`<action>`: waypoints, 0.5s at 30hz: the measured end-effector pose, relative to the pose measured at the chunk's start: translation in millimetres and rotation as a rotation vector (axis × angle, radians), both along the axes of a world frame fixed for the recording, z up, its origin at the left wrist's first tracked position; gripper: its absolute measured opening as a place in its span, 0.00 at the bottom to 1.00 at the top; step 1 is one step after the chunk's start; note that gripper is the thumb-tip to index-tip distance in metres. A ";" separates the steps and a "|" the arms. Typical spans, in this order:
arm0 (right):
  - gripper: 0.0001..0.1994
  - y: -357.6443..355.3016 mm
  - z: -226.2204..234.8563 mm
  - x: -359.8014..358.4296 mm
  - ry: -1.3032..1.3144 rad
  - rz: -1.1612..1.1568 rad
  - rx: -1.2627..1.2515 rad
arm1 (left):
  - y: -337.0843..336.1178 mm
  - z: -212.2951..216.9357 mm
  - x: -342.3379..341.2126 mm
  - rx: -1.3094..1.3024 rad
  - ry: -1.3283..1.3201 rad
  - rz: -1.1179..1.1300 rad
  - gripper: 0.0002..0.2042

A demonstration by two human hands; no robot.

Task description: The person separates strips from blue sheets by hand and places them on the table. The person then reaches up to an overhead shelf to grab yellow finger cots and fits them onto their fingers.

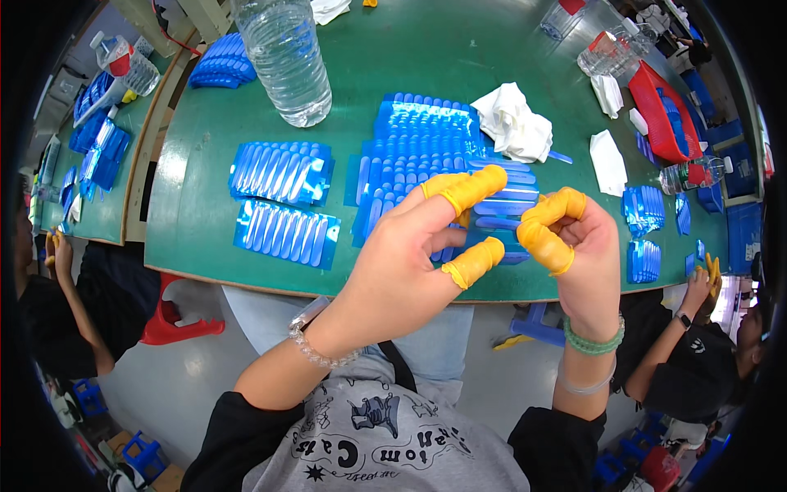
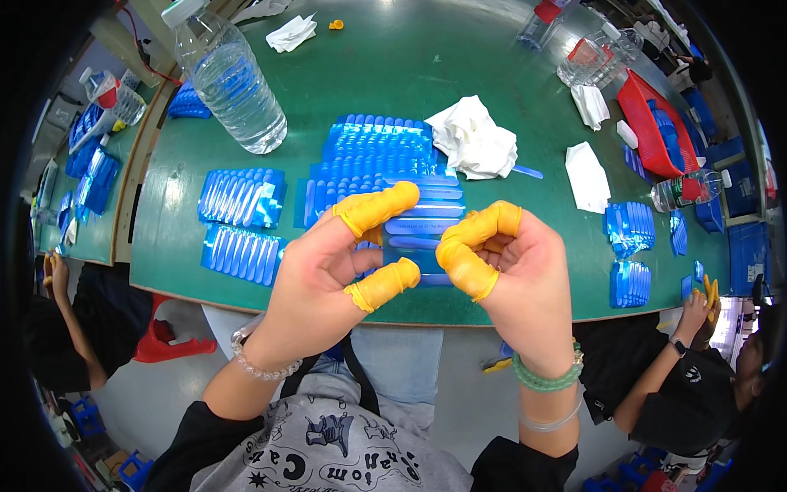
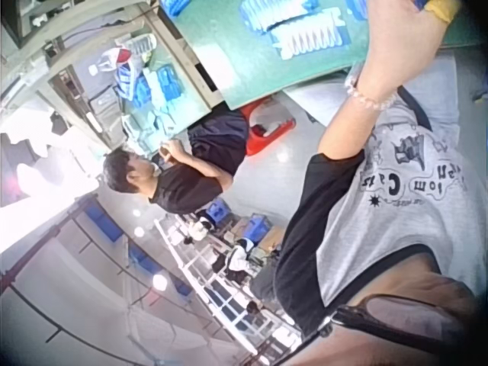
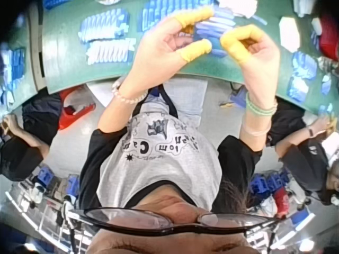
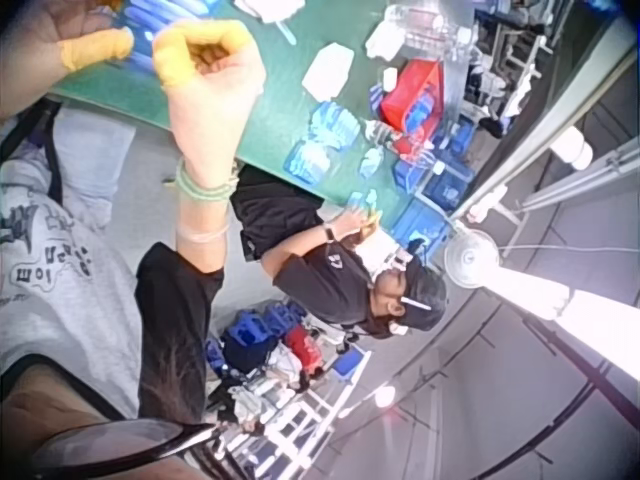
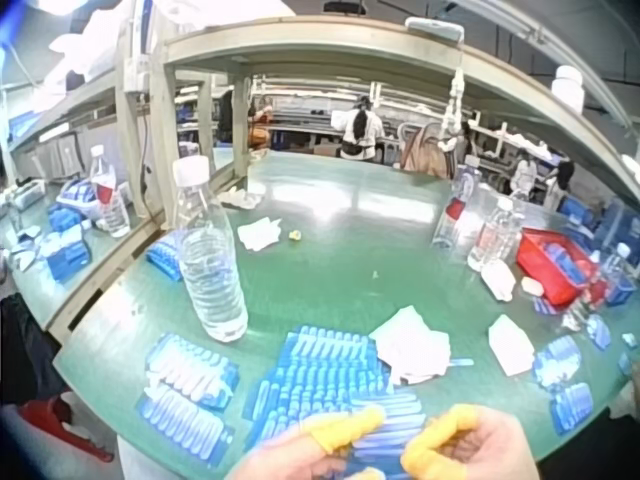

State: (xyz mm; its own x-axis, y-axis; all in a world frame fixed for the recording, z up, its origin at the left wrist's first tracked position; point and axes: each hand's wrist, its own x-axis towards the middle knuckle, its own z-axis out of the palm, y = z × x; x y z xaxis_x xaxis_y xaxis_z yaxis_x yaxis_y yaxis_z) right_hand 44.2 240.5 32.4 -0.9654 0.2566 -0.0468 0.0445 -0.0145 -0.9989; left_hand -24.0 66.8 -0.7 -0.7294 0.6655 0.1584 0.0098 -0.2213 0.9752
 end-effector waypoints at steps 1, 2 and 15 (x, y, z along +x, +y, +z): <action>0.07 0.1 -0.4 -0.5 -0.022 0.008 0.022 | 0.0 -0.7 0.1 -0.013 0.000 0.024 0.28; 0.07 0.3 0.7 -0.3 -0.044 0.015 0.045 | 0.1 -0.5 0.2 -0.012 -0.001 0.023 0.28; 0.07 0.5 0.9 -0.9 -0.056 0.024 0.085 | 2.1 -3.6 -0.5 -0.045 0.150 0.113 0.22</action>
